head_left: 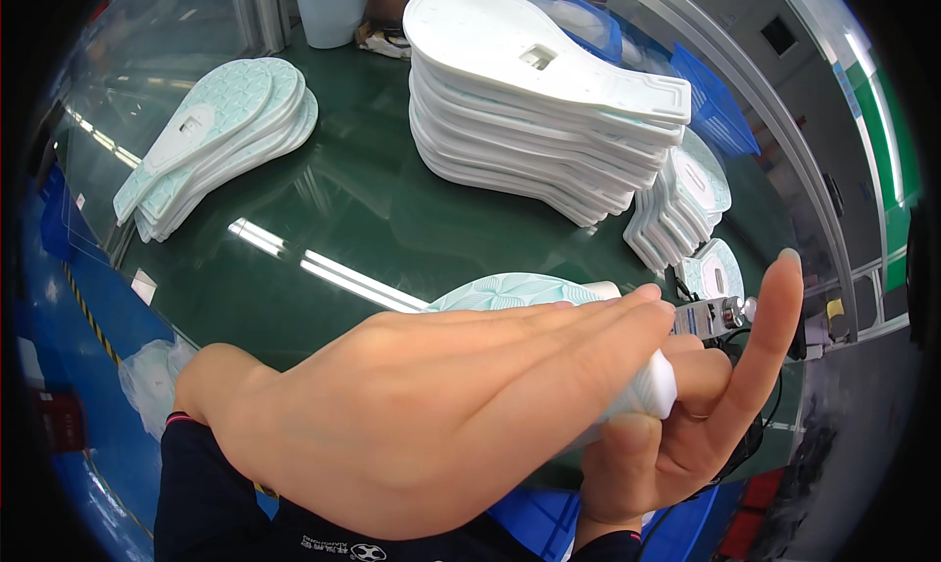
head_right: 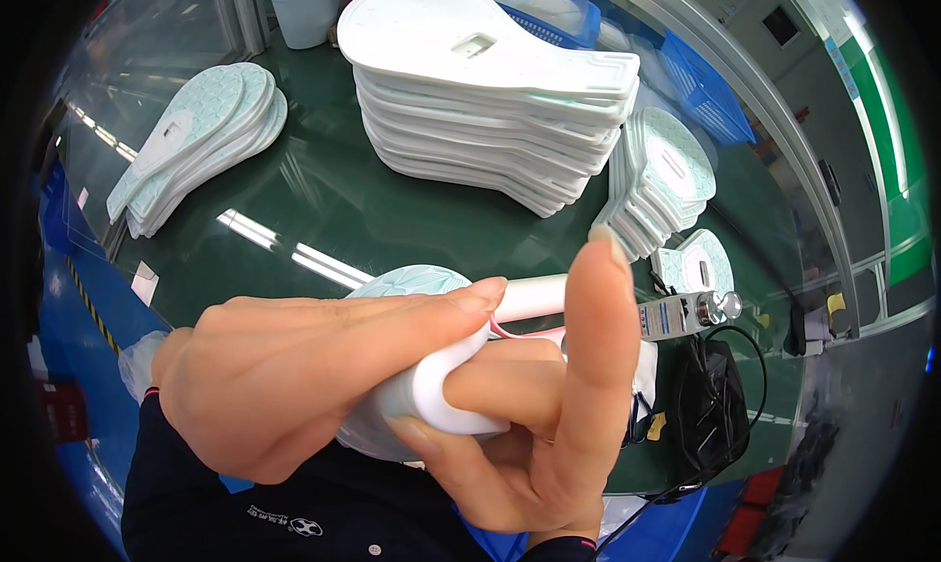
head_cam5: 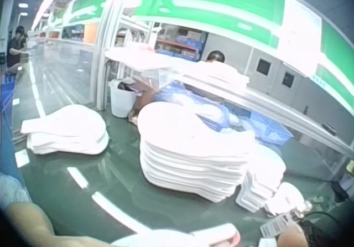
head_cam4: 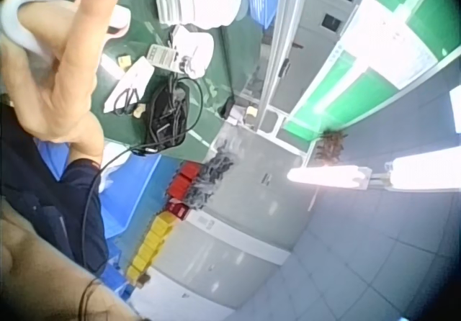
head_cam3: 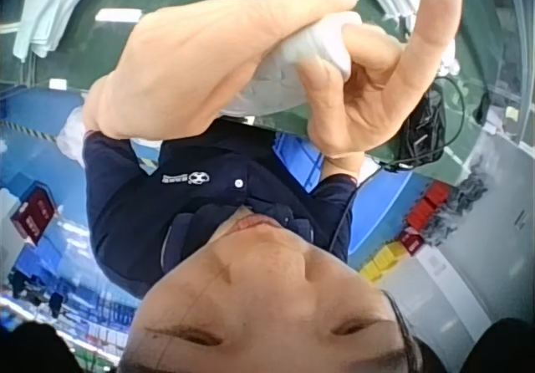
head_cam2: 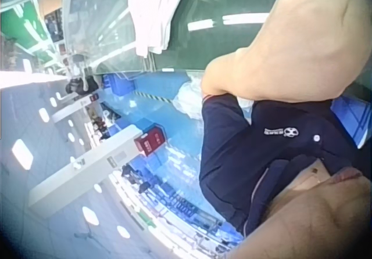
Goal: The person handles white slipper uppers on a green workbench, peeling off protective film from the patterned top surface and trimming excess material from the edges. They use a pink lint roller, a small bottle, and scissors during the process, then place the finished slipper back onto a stack.
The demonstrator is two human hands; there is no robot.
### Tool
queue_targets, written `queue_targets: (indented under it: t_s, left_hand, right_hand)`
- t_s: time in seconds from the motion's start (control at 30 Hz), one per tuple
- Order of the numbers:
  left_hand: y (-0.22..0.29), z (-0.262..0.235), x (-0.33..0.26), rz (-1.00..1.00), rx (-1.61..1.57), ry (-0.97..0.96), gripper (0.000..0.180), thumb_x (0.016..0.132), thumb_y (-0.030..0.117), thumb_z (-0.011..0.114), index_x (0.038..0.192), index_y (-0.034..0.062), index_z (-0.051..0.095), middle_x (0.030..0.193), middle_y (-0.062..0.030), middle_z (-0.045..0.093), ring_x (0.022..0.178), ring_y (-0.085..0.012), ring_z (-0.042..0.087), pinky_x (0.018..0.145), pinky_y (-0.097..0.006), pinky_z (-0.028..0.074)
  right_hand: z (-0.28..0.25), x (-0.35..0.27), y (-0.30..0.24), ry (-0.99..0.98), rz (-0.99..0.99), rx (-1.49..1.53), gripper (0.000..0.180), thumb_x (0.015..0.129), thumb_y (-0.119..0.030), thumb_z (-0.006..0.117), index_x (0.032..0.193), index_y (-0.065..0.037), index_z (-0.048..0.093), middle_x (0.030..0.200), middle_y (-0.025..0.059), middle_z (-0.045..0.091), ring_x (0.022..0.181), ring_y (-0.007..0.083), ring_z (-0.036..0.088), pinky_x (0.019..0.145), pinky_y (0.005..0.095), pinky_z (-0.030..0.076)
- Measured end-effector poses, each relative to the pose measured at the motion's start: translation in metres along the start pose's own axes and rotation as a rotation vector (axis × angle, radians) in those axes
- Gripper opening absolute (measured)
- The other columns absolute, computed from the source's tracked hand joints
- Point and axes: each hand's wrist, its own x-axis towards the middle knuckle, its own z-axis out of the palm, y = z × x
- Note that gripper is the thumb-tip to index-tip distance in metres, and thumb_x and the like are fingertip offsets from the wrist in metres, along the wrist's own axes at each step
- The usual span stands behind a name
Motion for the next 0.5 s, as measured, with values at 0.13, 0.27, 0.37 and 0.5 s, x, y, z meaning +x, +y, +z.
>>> queue_targets:
  t_s: [0.13, 0.27, 0.37, 0.5]
  left_hand:
    - [0.006, -0.003, 0.001, -0.1, -0.119, -0.012, 0.047, 0.067, -0.006, 0.051, 0.112, -0.009, 0.04, 0.109, -0.0241, 0.049, 0.093, -0.0306, 0.055, 0.076, -0.03, 0.047]
    - [0.011, -0.007, 0.0, -0.161, -0.109, -0.054, 0.048, 0.068, -0.005, 0.052, 0.114, -0.0062, 0.04, 0.11, -0.0222, 0.048, 0.093, -0.03, 0.055, 0.076, -0.03, 0.047]
    - [0.009, -0.005, 0.001, -0.135, -0.077, -0.044, 0.048, 0.068, -0.006, 0.052, 0.114, -0.0056, 0.04, 0.11, -0.0216, 0.048, 0.093, -0.0292, 0.055, 0.075, -0.03, 0.047]
    - [0.005, -0.001, 0.0, -0.108, -0.053, -0.019, 0.049, 0.067, -0.007, 0.054, 0.113, -0.0059, 0.041, 0.109, -0.0215, 0.049, 0.092, -0.0292, 0.055, 0.074, -0.029, 0.048]
  right_hand:
    - [-0.001, 0.0, -0.002, -0.015, 0.038, -0.01, 0.097, 0.068, -0.042, 0.065, 0.129, 0.004, 0.005, 0.061, -0.0018, 0.049, 0.059, 0.0058, 0.046, 0.067, 0.0205, 0.037]
    - [0.001, 0.0, -0.004, -0.018, 0.038, 0.005, 0.096, 0.068, -0.041, 0.065, 0.129, 0.004, 0.006, 0.061, -0.0019, 0.049, 0.059, 0.0055, 0.046, 0.066, 0.0202, 0.037]
    - [0.001, 0.001, -0.004, -0.011, 0.015, -0.004, 0.096, 0.068, -0.041, 0.065, 0.129, 0.004, 0.006, 0.061, -0.002, 0.049, 0.058, 0.0053, 0.046, 0.065, 0.0201, 0.037]
    - [0.002, 0.001, 0.001, -0.01, -0.003, 0.001, 0.096, 0.068, -0.04, 0.066, 0.129, 0.005, 0.006, 0.061, -0.002, 0.049, 0.058, 0.0051, 0.046, 0.064, 0.0199, 0.037]
